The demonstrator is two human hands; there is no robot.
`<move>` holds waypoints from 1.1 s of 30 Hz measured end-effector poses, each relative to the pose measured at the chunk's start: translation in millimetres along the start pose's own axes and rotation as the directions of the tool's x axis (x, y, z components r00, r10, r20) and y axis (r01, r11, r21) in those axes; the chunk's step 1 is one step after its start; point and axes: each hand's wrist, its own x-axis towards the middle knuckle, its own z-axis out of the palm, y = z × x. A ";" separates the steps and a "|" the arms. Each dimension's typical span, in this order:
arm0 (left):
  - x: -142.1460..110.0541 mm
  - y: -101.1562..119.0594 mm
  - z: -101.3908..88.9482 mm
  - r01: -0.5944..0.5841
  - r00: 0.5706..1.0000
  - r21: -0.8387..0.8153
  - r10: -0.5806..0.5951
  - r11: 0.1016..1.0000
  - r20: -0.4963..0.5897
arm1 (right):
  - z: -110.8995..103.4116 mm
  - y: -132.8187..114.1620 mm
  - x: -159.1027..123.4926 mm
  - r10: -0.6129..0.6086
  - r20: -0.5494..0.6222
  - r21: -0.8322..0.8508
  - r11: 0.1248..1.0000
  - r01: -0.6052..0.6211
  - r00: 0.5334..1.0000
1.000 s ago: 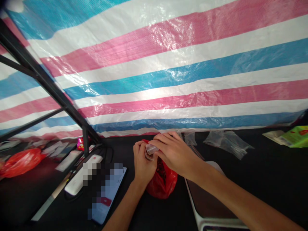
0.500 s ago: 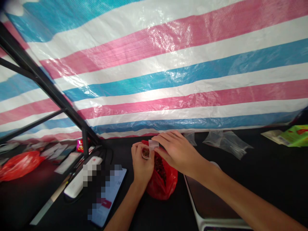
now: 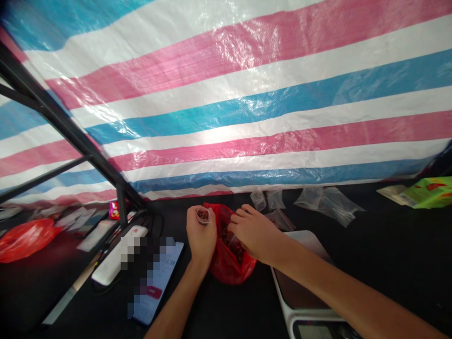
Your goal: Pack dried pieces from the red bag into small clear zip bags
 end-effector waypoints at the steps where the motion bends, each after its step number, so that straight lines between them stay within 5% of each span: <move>1: -0.9 1.1 0.3 0.006 1.000 0.034 -0.006 0.999 0.017 | 4.8 0.4 0.8 0.010 0.004 -0.046 0.999 -0.010 1.000; 7: -6.0 5.2 2.7 -0.002 0.997 0.154 -0.009 0.988 0.071 | 15.8 1.7 6.7 0.123 -0.048 -0.320 0.938 -0.132 0.991; 12: -7.2 5.7 2.6 0.022 0.997 0.189 -0.035 0.982 0.071 | 13.5 5.8 7.6 0.198 -0.054 -0.337 0.919 -0.205 0.979; 17: -7.6 0.7 5.6 0.049 0.995 0.141 -0.060 0.989 0.075 | 12.6 1.4 7.5 0.199 0.013 -0.172 0.966 -0.194 0.980; 24: -9.1 -12.9 15.1 0.105 0.991 -0.220 -0.120 0.970 -0.057 | 3.3 -8.7 8.2 0.211 0.094 0.136 0.965 -0.223 0.973; 33: -7.8 -16.0 14.9 0.033 0.984 -0.289 -0.082 0.957 -0.160 | 0.2 -6.1 10.1 0.232 0.050 0.279 0.931 -0.236 0.972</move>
